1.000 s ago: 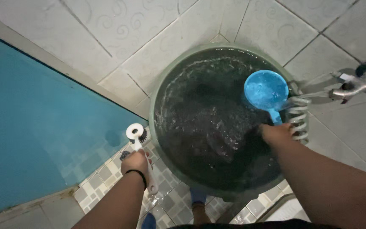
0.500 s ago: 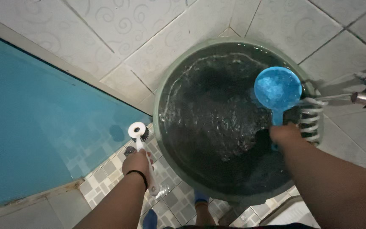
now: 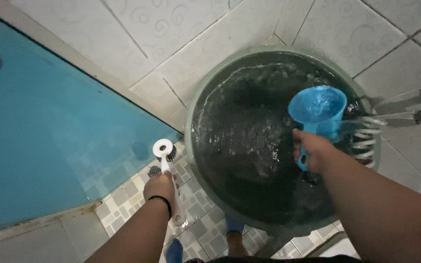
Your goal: The person scrubs the bathroom wall tiles and a squat toilet with a brush and subsequently rinses them with water using a blue scoop from a bucket.
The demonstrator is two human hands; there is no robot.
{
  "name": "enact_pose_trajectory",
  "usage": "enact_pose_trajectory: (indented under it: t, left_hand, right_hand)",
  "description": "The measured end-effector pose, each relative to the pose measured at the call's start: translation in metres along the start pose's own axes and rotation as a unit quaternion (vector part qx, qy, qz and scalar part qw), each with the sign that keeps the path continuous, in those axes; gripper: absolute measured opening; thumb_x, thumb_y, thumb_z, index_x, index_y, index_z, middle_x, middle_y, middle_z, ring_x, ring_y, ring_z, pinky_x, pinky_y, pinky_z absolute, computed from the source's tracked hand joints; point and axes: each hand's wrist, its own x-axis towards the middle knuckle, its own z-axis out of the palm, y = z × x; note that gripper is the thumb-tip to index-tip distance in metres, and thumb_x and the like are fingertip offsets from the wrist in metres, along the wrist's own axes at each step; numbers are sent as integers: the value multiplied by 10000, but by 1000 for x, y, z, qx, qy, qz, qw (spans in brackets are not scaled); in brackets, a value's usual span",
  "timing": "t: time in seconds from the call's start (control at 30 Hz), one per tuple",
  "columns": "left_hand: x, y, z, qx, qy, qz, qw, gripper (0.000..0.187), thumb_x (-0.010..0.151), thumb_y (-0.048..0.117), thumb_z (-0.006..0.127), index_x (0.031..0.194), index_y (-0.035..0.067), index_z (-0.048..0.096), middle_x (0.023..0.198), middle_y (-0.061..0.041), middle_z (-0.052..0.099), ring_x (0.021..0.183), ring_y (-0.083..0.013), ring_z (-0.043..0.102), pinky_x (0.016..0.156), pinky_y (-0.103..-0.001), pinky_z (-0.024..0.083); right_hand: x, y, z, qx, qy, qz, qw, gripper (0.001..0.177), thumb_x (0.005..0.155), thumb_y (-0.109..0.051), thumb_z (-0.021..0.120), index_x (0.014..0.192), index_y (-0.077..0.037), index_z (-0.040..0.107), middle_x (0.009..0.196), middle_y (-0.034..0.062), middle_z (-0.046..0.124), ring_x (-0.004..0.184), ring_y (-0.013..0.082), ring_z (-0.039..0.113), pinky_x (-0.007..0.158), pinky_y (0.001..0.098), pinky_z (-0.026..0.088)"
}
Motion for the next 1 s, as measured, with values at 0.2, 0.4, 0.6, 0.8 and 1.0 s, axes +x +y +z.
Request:
enact_pose_trajectory:
  t: [0.2,0.4,0.6,0.8,1.0]
  left_hand:
    - [5,-12,-11,-78,-23,-3,997,412,956,179,598,1352,64,599,1000,-102,718,786,-202,635,710,-355,513]
    - [8,-14,-24,-11,-19,8,1000,336,966,215,606,1248,52,683,961,-82,758,808,-192,679,752,-363,500]
    - [19,-11,-44,144,-67,106,982,320,942,229,592,980,-25,783,805,-162,739,723,-273,707,712,-426,539]
    - [39,-4,-78,258,-123,170,943,272,887,222,577,959,43,769,810,-157,771,776,-308,751,764,-436,547]
    - [68,-3,-97,456,-151,277,832,362,880,294,594,892,3,809,820,-160,792,832,-310,775,799,-425,558]
  right_hand:
    - [-20,6,-1,-1,-41,2,999,214,935,-200,685,858,-146,492,642,-18,473,528,126,447,515,300,411]
    - [-44,43,4,72,-191,-22,979,310,903,-227,641,691,-158,425,562,-14,393,446,129,387,438,310,369]
    - [-101,77,29,74,-256,-49,963,308,868,-182,660,668,-139,430,540,-5,410,422,138,394,428,326,367]
    - [-178,127,56,102,-159,-51,981,205,849,-150,657,747,-139,480,562,-20,432,423,113,369,449,322,354]
    - [-227,195,75,181,-120,-78,973,199,852,-137,645,747,-132,476,566,-9,435,422,121,371,450,328,352]
